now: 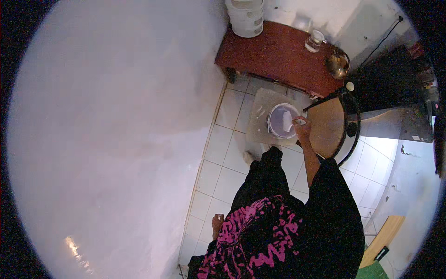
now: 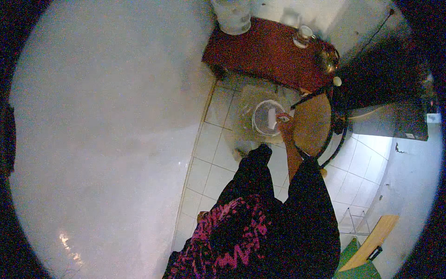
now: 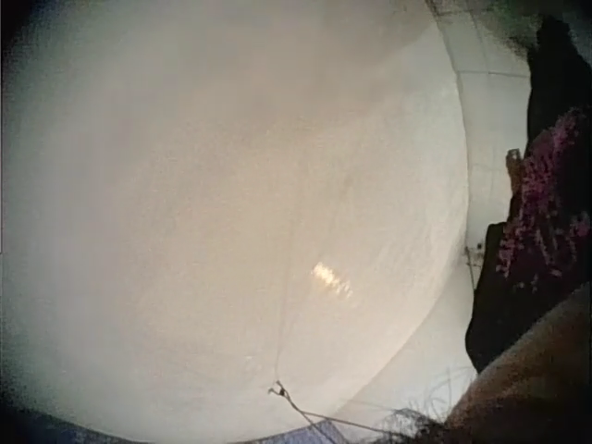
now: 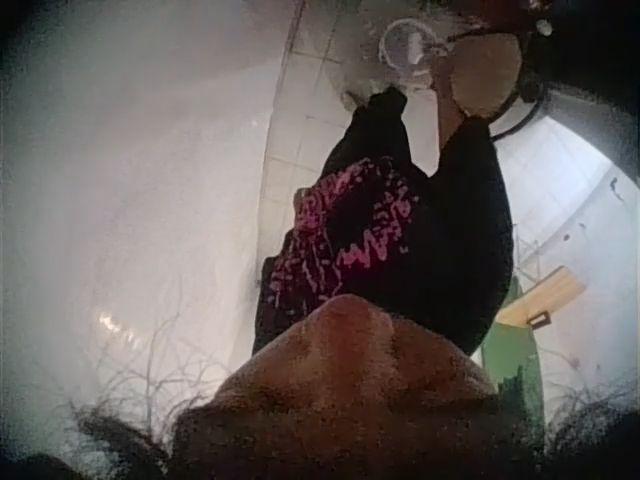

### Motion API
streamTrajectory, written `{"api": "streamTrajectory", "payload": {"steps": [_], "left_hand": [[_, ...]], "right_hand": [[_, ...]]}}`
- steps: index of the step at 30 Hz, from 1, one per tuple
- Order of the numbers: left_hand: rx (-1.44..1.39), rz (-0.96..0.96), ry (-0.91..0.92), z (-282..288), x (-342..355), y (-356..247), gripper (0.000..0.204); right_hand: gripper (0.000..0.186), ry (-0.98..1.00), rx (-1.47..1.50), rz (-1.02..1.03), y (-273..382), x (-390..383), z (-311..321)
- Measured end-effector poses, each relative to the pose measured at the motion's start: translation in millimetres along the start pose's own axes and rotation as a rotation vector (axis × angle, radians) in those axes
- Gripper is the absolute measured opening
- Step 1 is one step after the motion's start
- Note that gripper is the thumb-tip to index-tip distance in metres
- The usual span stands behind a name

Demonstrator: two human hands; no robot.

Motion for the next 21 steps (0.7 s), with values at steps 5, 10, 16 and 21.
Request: {"api": "streamTrajectory", "payload": {"steps": [5, 10, 16, 21], "left_hand": [[-0.074, 0.008, -0.063, -10, 4, 26, 0.022], [-0.176, -0.055, -0.197, -4, 50, 39, 0.021], [-0.483, -0.036, -0.114, 31, 193, -18, 0.024], [-1.234, 0.158, 0.184, 42, 333, -185, 0.048]], "right_hand": [[0.010, 0.177, 0.791, -0.336, -21, 6, -2], [0.014, -0.014, 0.559, -0.378, -36, -2, 23], [0.057, 0.130, 0.886, -0.284, -55, 7, 45], [0.020, 0.078, 0.242, -0.290, -24, 7, 83]]}}
Point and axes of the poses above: each hand's wrist, its own x-axis towards the middle knuckle, its own z-axis out of the back of the hand, y = z × x, the point moved 7 cm from there along x, towards the middle knuckle, and after that the axes turned 13 degrees about -z, right-handed, at the moved point
